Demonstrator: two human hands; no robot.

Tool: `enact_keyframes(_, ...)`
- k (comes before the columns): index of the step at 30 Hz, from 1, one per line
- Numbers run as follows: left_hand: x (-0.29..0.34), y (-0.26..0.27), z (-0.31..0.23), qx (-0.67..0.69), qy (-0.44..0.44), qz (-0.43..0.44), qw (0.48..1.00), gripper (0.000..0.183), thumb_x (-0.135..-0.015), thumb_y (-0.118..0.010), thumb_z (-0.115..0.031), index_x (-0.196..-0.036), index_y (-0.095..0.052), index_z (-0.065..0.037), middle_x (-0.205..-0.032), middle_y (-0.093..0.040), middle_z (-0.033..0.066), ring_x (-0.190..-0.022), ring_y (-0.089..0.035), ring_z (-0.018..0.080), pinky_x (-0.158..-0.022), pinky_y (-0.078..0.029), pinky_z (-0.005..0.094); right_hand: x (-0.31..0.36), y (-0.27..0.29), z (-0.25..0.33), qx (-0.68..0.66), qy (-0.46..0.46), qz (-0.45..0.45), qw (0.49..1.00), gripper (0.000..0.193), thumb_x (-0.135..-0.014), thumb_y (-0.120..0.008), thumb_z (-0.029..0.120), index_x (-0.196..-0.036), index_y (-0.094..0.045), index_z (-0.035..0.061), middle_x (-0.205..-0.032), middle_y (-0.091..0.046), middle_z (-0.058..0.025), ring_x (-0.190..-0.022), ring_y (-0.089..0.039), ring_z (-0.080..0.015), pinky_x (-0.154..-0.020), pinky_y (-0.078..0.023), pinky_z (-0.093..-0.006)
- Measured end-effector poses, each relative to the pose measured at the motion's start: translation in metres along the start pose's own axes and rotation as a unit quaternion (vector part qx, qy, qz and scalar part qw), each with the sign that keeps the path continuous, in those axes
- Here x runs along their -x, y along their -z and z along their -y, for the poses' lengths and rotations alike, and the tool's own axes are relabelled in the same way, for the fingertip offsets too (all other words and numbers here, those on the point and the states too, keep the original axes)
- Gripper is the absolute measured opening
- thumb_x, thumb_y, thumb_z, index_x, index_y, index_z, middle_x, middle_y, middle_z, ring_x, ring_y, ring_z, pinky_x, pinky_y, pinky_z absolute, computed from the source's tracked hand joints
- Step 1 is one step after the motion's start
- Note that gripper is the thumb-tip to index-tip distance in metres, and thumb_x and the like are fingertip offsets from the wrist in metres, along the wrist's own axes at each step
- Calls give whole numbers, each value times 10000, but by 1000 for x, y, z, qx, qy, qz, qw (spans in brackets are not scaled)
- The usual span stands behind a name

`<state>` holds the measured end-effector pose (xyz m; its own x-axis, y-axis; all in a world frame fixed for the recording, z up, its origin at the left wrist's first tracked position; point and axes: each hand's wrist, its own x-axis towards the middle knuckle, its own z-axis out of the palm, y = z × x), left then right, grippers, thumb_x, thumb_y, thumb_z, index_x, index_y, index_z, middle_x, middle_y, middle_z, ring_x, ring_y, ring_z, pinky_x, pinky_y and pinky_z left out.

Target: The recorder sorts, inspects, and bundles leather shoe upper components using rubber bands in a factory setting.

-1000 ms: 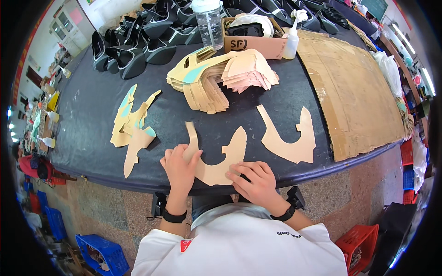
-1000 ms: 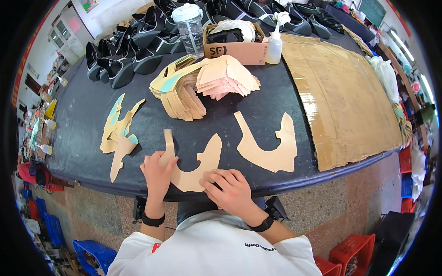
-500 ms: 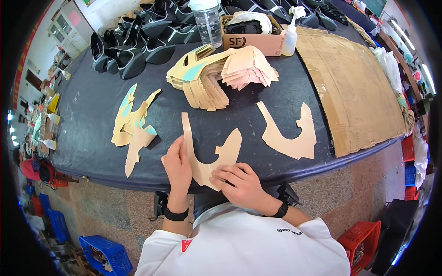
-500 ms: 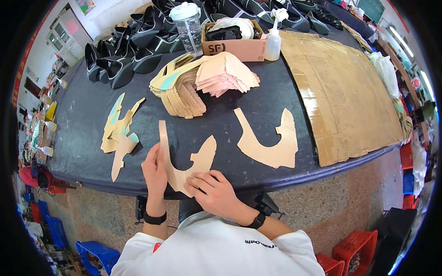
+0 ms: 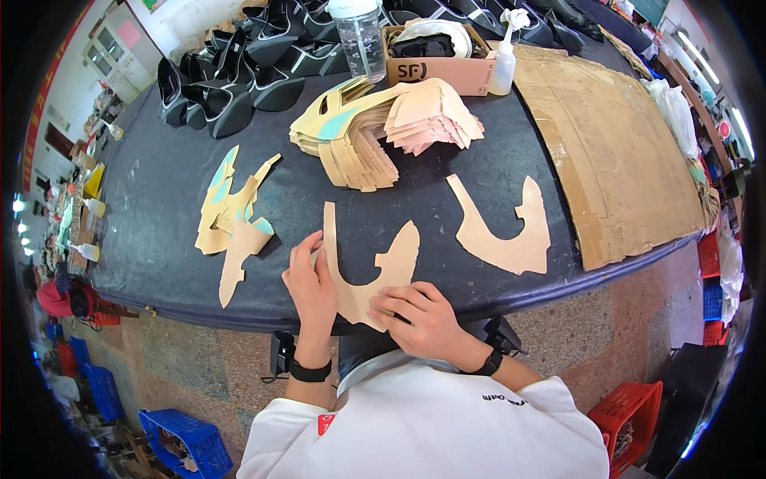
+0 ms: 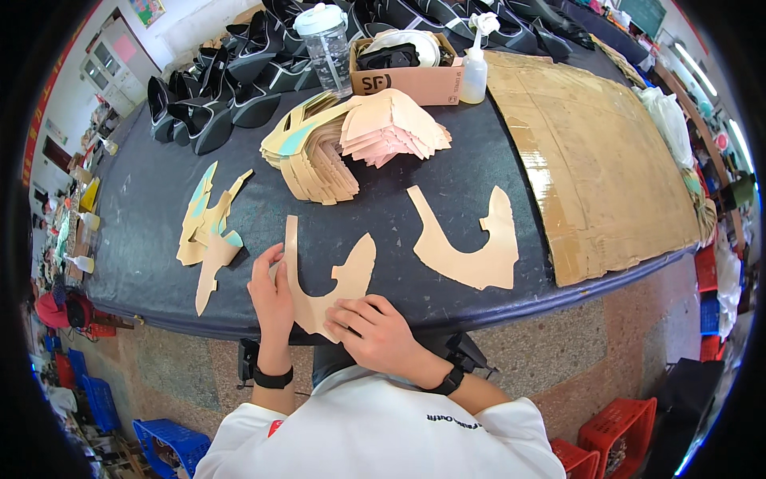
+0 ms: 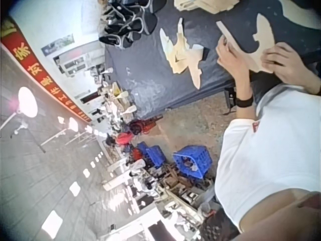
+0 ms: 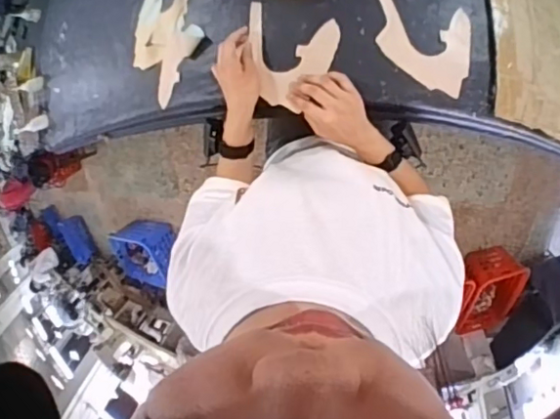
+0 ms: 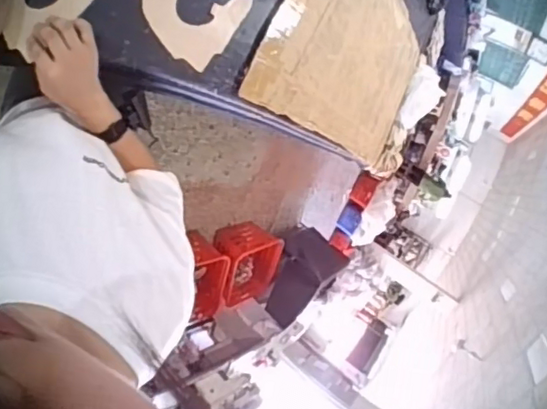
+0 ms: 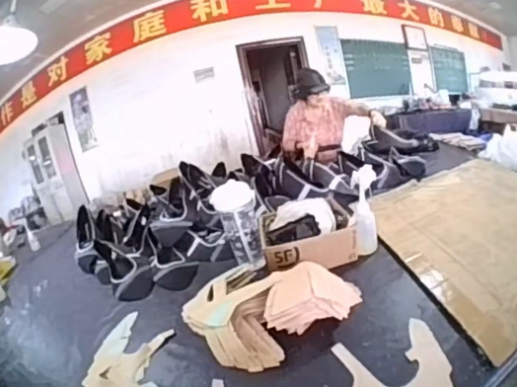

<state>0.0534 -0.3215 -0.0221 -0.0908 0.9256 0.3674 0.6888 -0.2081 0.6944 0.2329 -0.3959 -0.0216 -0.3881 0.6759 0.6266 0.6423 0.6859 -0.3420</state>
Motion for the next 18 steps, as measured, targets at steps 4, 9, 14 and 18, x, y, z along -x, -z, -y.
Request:
enact_keyframes(4, 1, 2, -3, 3, 31, 20, 999, 172, -873, -533, -89, -1036, -578, -60, -985, -617, 74, -870, -597, 248, -798, -355, 364, 0, 0, -1, -9, 6, -3, 1000, 244, -686, -603, 66, -924, -659, 75, -1029, -625, -24, -1008, -578, -176, -850, -423, -325)
enact_keyframes(9, -1, -1, 0, 0, 32, 8, 999, 150, -866, -550, -119, -999, -586, -58, -979, -615, 75, -879, -589, 249, -801, -348, 358, -1, -2, 1, -5, 5, -11, 1000, 251, -680, -606, 64, -925, -657, 78, -1025, -626, -22, -1004, -580, -174, -849, -424, -324)
enact_keyframes(14, -1, 0, -3, -14, 17, 7, 1000, 159, -854, -558, -119, -1000, -590, -68, -975, -612, 64, -895, -582, 238, -793, -344, 356, 0, -2, 1, -5, -2, -10, 1000, 261, -676, -618, 66, -935, -647, 80, -1022, -627, -15, -999, -582, -168, -852, -417, -320)
enact_keyframes(18, 1, -1, 0, -31, 2, 8, 999, 159, -844, -560, -110, -997, -596, -81, -985, -609, 54, -903, -580, 228, -782, -342, 361, 1, -2, 1, -5, -6, -8, 1000, 260, -679, -628, 69, -937, -647, 81, -1018, -631, -13, -995, -586, -162, -853, -416, -319)
